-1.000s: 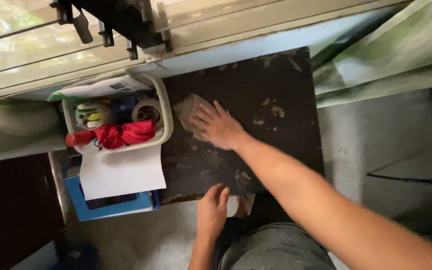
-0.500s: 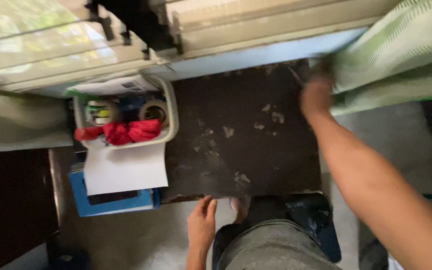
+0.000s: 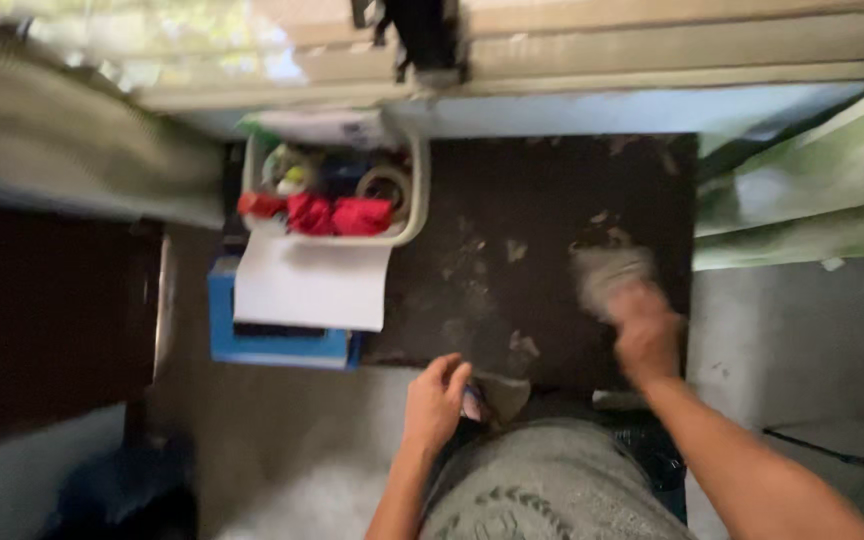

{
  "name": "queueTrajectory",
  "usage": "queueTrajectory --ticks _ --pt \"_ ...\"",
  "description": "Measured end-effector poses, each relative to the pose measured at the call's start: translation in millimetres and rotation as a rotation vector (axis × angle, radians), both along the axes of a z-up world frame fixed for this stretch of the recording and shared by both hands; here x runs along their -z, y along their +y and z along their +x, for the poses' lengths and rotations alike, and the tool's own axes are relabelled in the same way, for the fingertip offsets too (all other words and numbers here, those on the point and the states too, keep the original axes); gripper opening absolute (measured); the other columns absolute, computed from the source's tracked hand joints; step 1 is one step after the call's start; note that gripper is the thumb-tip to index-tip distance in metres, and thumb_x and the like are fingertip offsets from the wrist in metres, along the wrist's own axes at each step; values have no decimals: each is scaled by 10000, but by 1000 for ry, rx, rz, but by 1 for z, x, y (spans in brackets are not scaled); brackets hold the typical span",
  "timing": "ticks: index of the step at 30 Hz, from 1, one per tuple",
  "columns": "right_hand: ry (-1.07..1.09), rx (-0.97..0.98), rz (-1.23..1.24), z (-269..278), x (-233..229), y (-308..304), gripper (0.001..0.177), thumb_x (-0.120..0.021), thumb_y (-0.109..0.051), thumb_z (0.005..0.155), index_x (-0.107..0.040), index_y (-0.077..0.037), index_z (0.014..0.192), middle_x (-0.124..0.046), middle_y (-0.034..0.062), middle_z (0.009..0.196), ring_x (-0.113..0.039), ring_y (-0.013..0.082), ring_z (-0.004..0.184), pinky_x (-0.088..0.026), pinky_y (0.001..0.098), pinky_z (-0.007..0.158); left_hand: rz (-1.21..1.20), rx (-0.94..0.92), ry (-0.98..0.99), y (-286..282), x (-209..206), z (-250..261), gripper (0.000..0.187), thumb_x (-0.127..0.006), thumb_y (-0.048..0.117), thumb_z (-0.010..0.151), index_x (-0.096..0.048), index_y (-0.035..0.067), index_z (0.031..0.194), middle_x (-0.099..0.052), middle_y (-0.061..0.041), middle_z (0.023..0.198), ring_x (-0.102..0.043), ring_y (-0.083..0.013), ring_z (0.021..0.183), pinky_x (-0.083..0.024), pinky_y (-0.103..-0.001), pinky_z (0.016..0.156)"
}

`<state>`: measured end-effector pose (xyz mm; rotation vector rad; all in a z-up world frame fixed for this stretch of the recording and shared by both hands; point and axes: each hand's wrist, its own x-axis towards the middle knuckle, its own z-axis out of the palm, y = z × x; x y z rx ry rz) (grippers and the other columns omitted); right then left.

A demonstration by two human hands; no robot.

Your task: The person wipes a table surface with a cloth, places a printer on the table, plugs in the power cord, opens the printer lid, and wipes the printer's exterior and control panel with the cloth.

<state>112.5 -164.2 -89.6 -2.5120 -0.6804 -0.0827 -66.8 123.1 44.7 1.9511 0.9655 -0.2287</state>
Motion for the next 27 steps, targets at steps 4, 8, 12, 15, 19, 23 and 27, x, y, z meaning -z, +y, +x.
queueTrajectory --ticks 4,8,12,15,19,23,27 --pt "11 356 -52 -27 36 51 508 -564 -34 829 -613 51 1328 -546 253 1422 -486 459 1299 -408 534 1074 12 -17 -34 10 5 -7 390 -684 349 921 -743 45 1157 -771 -167 1071 -753 -298 1010 -571 -376 881" --pt "330 3 -230 -62 5 132 424 -583 -81 788 -677 -54 1201 -643 180 1252 -566 382 1254 -459 452 1099 -119 -89 34 22 19 -6 435 -622 404 947 -740 67 1197 -794 -184 1077 -767 -268 993 -568 -353 876" --pt "1039 146 248 -90 -80 200 440 -546 -70 861 -677 -70 1281 -709 145 1228 -653 320 1152 -503 388 1014 -183 -152 -250 46 24 -9 554 -522 459 1077 -536 26 1422 -673 -205 1270 -655 -307 1051 -486 -410 850" --pt "1238 -314 736 -124 -136 242 444 -537 -53 892 -642 -68 1323 -727 111 1238 -666 280 1126 -511 341 983 -482 -431 -260 67 25 -13 545 -421 452 1056 -503 72 1438 -694 -125 1158 -664 -276 839 -497 -410 681" --pt "1018 -684 615 -154 -169 265 438 -564 -6 849 -667 30 1273 -667 139 1314 -572 256 1251 -412 334 1060 -625 -849 -558 114 19 -36 437 -496 324 1050 -617 -25 1282 -710 -142 1040 -689 -275 863 -581 -386 722" --pt "1123 -552 288 -184 -164 275 316 -606 -149 914 -741 -25 1171 -802 111 1102 -763 219 1017 -578 312 921 -392 -789 -296 181 5 -102 376 -541 314 1012 -597 28 1250 -722 -159 1023 -703 -273 831 -562 -439 736" --pt "851 -280 129 -202 -156 279 310 -667 -238 908 -764 -40 1126 -801 109 1083 -777 210 964 -593 330 862 244 -529 -197 239 8 -148 448 -517 417 1070 -681 12 1173 -727 -161 1038 -710 -289 906 -557 -451 821"
